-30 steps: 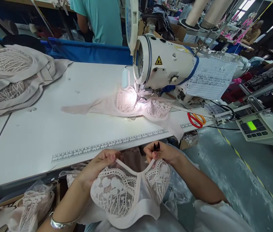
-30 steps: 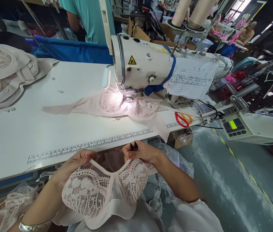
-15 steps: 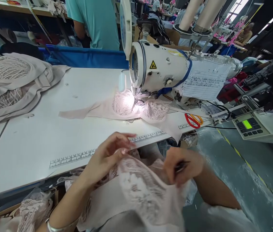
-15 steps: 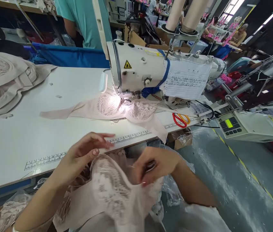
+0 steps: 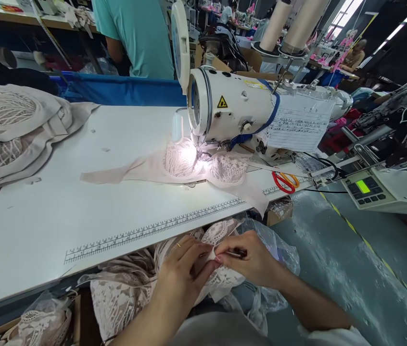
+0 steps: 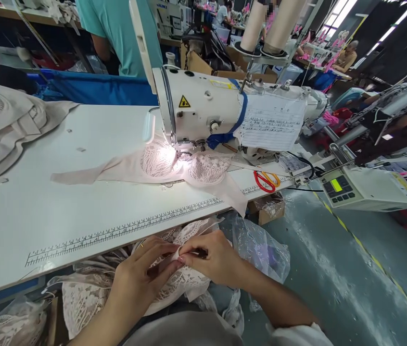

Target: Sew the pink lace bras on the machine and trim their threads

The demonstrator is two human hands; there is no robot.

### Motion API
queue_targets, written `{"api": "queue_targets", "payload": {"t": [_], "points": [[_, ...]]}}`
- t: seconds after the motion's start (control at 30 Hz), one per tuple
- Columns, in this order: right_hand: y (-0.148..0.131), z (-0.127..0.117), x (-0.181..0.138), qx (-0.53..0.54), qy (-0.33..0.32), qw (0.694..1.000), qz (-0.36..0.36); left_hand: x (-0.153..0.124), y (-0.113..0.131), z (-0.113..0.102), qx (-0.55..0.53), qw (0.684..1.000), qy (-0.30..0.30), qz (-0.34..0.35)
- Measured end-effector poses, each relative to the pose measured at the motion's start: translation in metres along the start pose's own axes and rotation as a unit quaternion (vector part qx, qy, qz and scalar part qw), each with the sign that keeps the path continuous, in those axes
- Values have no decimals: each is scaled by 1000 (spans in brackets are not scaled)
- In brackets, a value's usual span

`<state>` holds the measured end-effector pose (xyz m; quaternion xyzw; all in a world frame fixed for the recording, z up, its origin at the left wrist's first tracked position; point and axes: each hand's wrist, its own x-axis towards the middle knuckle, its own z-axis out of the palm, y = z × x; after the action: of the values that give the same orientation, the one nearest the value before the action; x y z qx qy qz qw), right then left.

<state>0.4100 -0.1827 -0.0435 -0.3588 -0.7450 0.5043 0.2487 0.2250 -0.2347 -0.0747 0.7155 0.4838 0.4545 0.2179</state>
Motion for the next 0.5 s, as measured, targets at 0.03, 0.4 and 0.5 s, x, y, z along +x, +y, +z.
{"api": "queue_targets", "payload": {"t": [0.03, 0.4, 0.5], "points": [[4, 1, -1, -23, -1, 999, -34, 0, -2, 0, -5, 1000, 2, -17], [39, -4, -4, -454, 142, 846, -241, 0, -7, -11, -81, 991, 11, -109], [34, -16, -2, -312, 63, 920, -228, 3, -13, -18, -130, 983, 23, -126]]}}
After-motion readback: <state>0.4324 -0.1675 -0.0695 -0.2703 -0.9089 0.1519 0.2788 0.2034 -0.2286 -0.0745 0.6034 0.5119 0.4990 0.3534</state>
